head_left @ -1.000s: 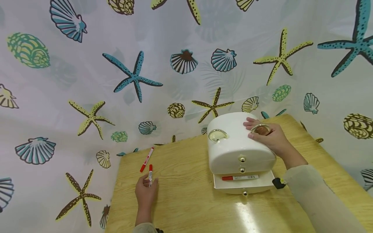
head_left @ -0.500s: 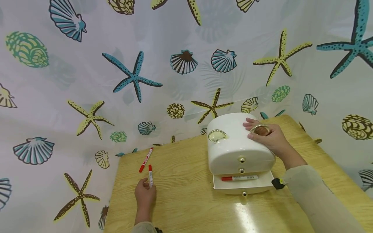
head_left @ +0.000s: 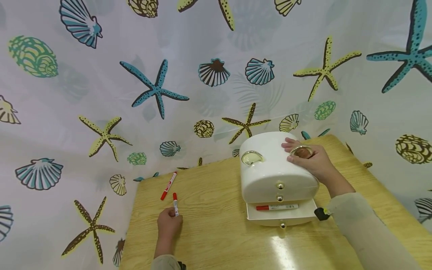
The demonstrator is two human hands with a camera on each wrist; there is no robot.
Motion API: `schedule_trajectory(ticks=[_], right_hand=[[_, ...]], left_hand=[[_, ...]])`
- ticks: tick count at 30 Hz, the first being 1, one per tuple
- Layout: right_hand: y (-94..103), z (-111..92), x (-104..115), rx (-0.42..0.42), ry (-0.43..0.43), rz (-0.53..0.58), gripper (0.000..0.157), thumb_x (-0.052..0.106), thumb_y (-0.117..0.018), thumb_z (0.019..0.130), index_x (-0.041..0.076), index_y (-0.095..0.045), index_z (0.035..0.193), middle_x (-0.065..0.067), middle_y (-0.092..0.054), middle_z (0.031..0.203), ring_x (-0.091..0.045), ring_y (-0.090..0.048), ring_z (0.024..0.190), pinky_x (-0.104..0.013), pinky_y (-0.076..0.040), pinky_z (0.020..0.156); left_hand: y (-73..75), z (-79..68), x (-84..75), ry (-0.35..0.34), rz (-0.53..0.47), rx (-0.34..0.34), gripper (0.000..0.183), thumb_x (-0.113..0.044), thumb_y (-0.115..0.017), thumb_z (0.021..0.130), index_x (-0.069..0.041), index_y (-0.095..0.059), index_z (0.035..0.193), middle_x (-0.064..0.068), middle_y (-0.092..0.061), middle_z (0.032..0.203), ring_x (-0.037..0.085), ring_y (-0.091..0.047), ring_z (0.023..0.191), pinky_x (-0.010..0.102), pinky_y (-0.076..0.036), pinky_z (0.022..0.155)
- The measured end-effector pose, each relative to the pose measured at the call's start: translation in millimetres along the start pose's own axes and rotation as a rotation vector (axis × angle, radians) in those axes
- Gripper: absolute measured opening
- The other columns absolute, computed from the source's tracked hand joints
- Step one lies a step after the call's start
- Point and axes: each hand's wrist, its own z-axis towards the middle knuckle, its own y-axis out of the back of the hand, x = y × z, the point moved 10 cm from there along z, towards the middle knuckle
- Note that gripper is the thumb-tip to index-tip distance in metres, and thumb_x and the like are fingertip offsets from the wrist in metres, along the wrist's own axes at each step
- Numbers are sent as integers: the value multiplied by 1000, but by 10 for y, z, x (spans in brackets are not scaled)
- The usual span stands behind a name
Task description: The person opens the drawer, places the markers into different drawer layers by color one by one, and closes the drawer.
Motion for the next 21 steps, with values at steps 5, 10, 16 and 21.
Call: schedule_trajectory(ticks=[5,10,16,21], right_hand=[[-3,1,-1,6,6,1,40,16,-76,86,0,-67,122,-2,-65,133,-5,-41,140,-14,-28,113],[5,6,-26,3,-9,-14,42,19,-77,85,3,-67,123,1,-64,134,-4,-41,140,-13,-28,113],[7,8,-22,-2,-7,-12,41,19,-77,85,3,-68,122,1,-64,133,-4,-41,139,-9,-30,110],[4,2,-14,-5,-11,-8,41,18,-77,85,2,-68,122,1,-64,133,-3,-42,139,-12,-29,112]], left_hand=[[-28,39,6,1,-11,15,48,-1,-65,72,5,-64,119,21,-69,102,21,-62,87,24,-49,63],[-63,65,-9,-7,-51,33,52,2,-64,70,4,-62,122,22,-69,99,17,-64,78,24,-51,59],[-103,25,-84,7,-111,57,53,2,-65,74,2,-59,126,22,-67,102,16,-65,78,26,-52,58],[-132,-22,-190,-13,-166,68,53,3,-65,75,0,-59,128,22,-65,104,16,-67,80,26,-52,60]])
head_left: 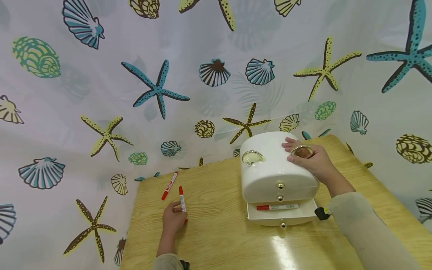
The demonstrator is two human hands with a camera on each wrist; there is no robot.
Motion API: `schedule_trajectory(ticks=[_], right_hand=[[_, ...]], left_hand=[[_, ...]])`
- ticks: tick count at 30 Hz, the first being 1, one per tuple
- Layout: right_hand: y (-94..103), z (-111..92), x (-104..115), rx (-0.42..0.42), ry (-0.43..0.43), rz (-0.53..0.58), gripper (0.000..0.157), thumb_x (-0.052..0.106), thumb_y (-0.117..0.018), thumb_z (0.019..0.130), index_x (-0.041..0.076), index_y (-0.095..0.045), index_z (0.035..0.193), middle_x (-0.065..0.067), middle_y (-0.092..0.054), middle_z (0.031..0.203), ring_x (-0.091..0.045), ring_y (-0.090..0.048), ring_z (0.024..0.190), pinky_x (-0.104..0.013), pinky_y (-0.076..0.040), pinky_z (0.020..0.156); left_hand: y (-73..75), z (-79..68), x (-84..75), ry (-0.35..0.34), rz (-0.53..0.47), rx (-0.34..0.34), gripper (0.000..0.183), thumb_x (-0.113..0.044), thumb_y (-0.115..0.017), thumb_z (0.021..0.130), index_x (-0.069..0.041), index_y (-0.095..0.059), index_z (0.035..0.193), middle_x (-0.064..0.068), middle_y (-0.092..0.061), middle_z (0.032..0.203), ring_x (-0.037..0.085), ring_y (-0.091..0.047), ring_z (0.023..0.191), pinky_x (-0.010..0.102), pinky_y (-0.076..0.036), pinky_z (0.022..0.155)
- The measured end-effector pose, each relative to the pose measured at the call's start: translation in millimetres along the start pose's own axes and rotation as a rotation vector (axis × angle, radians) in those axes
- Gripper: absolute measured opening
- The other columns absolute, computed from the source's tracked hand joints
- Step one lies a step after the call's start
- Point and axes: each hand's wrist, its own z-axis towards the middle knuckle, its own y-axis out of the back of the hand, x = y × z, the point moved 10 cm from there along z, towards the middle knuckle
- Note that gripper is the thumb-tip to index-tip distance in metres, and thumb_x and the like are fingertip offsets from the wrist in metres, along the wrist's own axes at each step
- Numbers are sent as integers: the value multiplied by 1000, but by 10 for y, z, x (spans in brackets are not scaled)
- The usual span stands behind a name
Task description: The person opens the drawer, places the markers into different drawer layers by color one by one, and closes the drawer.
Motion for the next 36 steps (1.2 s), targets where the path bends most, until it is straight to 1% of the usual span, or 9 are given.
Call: schedule_trajectory(ticks=[4,14,21,26,27,29,32,34,36], right_hand=[[-2,7,9,4,15,10,40,17,-77,85,1,-68,121,0,-65,132,-4,-42,139,-6,-31,106],[-1,15,5,9,14,16,41,17,-77,85,0,-68,121,0,-64,133,-4,-41,140,-5,-32,105],[6,5,0,4,5,7,41,18,-77,85,1,-68,121,0,-65,133,-4,-42,139,-10,-32,109],[12,9,-1,-3,11,-4,40,18,-77,85,2,-68,121,0,-65,133,-4,-41,140,-9,-31,109],[10,8,-1,-2,13,-11,40,18,-77,85,2,-68,121,0,-65,133,-4,-41,140,-10,-31,110],[6,3,-4,-3,11,-20,40,19,-77,85,3,-69,121,0,-65,133,-4,-41,140,-19,-29,115],[-1,-3,-9,-1,1,-29,41,21,-78,85,4,-69,121,2,-64,133,-3,-41,139,-38,-23,122],[-3,-5,-11,0,-6,-25,42,21,-78,85,6,-68,122,3,-64,134,-2,-41,140,-49,-18,122],[-4,-4,-7,5,-5,-20,43,21,-78,85,5,-67,124,2,-63,135,-2,-40,140,-54,-16,122]], left_hand=[[-39,-24,-97,-24,-51,13,53,5,-63,78,-3,-58,130,23,-62,108,20,-67,84,27,-54,62],[-42,-77,-398,-116,-146,1,53,4,-64,83,-18,-58,131,13,-60,114,28,-63,97,30,-57,68],[-78,-175,-623,-189,-153,9,53,3,-66,85,-19,-58,132,13,-61,117,29,-64,101,28,-56,70],[-111,-267,-784,-236,-180,30,50,0,-68,87,-19,-58,132,14,-61,118,31,-63,102,30,-56,71],[-115,-284,-805,-238,-182,31,49,-1,-68,87,-21,-58,131,13,-61,118,30,-63,102,30,-56,71],[-127,-309,-829,-238,-191,34,48,0,-68,87,-22,-59,129,11,-61,116,29,-63,100,30,-57,71],[-161,-337,-844,-239,-207,39,48,1,-67,88,-24,-60,127,8,-62,114,27,-63,99,28,-57,71],[-191,-353,-855,-244,-235,46,47,3,-66,88,-24,-61,126,9,-62,114,29,-64,99,29,-57,71],[-221,-379,-881,-244,-256,58,47,3,-65,88,-23,-60,127,10,-62,115,30,-63,101,30,-58,72]])
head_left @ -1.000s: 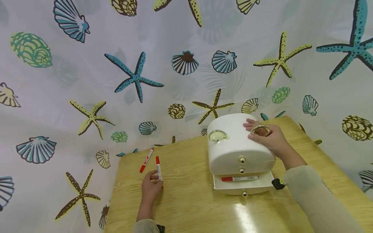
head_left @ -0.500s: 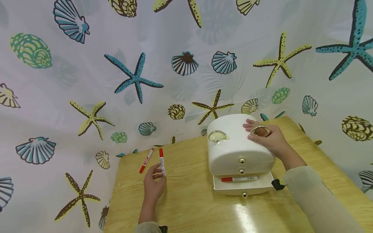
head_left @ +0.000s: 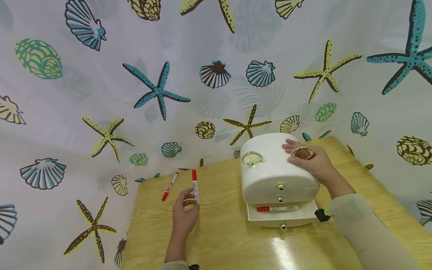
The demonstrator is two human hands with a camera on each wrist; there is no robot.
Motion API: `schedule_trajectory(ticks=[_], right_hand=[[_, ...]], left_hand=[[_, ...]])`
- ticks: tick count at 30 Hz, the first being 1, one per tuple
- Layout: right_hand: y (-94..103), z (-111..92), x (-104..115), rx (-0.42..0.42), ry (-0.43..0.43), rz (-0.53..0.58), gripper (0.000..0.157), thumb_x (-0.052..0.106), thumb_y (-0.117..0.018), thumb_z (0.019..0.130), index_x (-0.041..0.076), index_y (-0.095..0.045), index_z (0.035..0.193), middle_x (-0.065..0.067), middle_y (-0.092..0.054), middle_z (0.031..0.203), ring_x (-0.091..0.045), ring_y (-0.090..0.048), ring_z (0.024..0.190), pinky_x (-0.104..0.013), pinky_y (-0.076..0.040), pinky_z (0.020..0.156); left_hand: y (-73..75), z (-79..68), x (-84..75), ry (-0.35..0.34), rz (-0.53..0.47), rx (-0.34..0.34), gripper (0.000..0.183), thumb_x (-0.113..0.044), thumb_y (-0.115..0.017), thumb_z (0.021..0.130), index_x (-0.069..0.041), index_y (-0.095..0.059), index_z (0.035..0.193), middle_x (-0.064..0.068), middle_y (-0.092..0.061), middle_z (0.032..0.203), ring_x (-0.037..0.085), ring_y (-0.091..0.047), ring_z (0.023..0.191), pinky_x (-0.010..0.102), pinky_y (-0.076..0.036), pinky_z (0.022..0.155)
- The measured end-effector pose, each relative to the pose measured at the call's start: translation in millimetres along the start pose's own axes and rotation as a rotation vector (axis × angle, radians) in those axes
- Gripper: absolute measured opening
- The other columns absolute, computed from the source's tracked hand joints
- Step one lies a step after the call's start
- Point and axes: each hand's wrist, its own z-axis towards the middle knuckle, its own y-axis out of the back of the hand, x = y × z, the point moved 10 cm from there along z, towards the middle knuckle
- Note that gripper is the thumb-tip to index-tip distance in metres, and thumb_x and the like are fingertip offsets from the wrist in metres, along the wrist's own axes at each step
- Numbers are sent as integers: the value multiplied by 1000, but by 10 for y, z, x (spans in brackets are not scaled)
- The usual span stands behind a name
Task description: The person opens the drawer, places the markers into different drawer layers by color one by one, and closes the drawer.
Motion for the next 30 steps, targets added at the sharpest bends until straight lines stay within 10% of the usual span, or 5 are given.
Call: schedule_trajectory(ticks=[11,17,24,30], right_hand=[[-6,-2,9,8,8,-8,43,20,-77,86,7,-67,126,2,-62,136,-3,-38,141,-56,-13,121],[3,8,2,-8,9,-6,41,21,-78,85,5,-68,122,2,-64,134,-3,-41,140,-41,-21,123],[-6,5,-6,-5,1,-2,42,21,-77,85,5,-68,123,3,-62,136,-2,-40,140,-54,-15,122],[-5,2,37,-6,23,-1,39,19,-76,86,2,-68,121,-1,-64,134,-5,-41,140,-29,-26,120]], left_hand=[[-151,-193,-455,-41,-21,48,48,6,-63,89,-12,-57,133,17,-57,120,35,-61,108,29,-58,76],[-232,-163,-404,-74,-34,62,50,4,-63,90,-23,-57,132,9,-56,120,29,-60,108,32,-58,78],[-306,-148,-430,-114,-36,62,50,4,-63,91,-24,-57,132,8,-56,121,29,-60,109,29,-58,79],[-360,-191,-529,-148,-27,64,50,2,-65,90,-25,-58,131,6,-59,120,26,-61,108,29,-58,80]])
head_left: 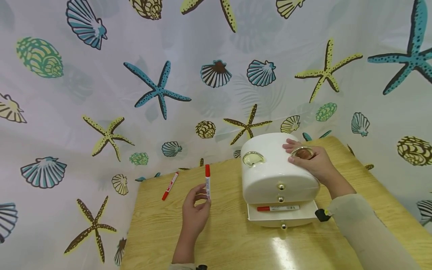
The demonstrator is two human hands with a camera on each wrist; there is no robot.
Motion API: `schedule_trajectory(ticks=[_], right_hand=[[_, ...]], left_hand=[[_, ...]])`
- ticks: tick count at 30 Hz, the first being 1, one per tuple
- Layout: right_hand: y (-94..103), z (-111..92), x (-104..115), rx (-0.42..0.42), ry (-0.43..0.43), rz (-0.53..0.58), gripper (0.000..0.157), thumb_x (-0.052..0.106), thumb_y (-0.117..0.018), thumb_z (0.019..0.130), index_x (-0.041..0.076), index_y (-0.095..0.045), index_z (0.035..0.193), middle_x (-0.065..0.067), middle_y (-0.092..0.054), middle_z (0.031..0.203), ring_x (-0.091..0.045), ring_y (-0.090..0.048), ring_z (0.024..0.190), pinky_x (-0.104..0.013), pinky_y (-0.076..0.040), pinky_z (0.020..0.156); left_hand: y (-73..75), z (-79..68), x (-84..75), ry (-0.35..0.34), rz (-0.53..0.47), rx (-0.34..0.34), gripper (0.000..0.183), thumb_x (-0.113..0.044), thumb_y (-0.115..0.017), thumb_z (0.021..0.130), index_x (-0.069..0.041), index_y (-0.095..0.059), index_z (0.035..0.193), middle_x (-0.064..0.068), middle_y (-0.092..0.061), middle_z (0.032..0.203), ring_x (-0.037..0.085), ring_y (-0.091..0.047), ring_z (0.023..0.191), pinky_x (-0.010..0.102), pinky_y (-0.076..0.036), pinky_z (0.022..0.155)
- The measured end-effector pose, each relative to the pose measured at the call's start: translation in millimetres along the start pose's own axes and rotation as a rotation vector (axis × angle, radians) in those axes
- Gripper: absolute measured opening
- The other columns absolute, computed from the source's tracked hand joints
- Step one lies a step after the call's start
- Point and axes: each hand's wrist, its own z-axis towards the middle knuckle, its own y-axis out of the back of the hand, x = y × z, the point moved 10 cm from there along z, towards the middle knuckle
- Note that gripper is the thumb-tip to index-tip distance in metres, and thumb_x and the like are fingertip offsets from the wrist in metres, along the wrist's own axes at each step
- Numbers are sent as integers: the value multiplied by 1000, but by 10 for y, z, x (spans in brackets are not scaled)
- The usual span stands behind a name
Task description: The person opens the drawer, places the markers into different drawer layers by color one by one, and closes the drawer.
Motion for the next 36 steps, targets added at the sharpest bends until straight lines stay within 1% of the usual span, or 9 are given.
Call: schedule_trajectory(ticks=[3,8,13,18,21,25,29,34,36], right_hand=[[-1,-8,2,7,5,-4,40,18,-75,87,3,-67,123,-1,-64,134,-5,-40,141,-31,-24,121],[-6,-14,-7,20,4,0,41,17,-75,87,6,-66,126,0,-63,135,-5,-38,142,-52,-15,122],[-9,-13,-18,14,-9,3,41,18,-76,87,5,-67,125,0,-63,135,-4,-39,141,-49,-18,122],[-6,-11,-38,12,-18,7,42,19,-76,87,5,-66,125,2,-62,137,-3,-39,141,-50,-18,122],[1,-12,-41,9,-15,1,41,19,-76,87,6,-67,124,2,-62,136,-3,-40,140,-40,-21,123],[6,-6,-20,6,-2,-11,40,20,-76,87,5,-68,122,0,-64,134,-4,-41,140,-22,-28,117],[11,-2,-19,3,-5,-11,40,19,-76,87,5,-68,123,1,-64,134,-3,-41,140,-18,-30,115],[5,3,-17,2,0,28,39,17,-76,86,0,-68,121,-1,-64,133,-5,-42,140,-10,-34,108],[-4,-3,-29,8,-10,28,40,19,-76,86,1,-68,121,0,-64,134,-5,-42,139,-12,-33,109]], left_hand=[[-31,-15,-24,-24,5,13,51,-1,-66,90,-31,-58,130,0,-59,120,21,-61,108,29,-58,81],[-91,-33,-109,-65,-1,34,50,-3,-67,90,-33,-58,129,-3,-60,120,20,-60,109,31,-58,83],[-145,-42,-162,-69,0,40,49,-3,-68,90,-32,-58,129,-4,-59,120,20,-60,111,35,-58,85],[-201,-48,-199,-83,-23,45,48,-1,-68,89,-26,-58,129,1,-59,121,24,-60,111,39,-58,85],[-238,-51,-228,-92,-27,53,47,-1,-68,89,-26,-59,129,2,-59,120,24,-60,111,38,-58,85],[-284,-56,-280,-99,-23,58,49,-1,-68,90,-30,-58,128,-3,-59,120,19,-60,111,35,-58,85],[-349,-67,-357,-127,-19,73,48,-4,-67,91,-33,-58,129,-6,-60,119,18,-60,110,33,-58,85],[-416,-82,-410,-146,-34,87,46,-3,-67,91,-30,-60,127,-3,-61,117,20,-61,109,36,-58,85],[-423,-93,-424,-140,-43,82,46,1,-67,90,-28,-61,126,-2,-61,117,21,-61,108,37,-59,85]])
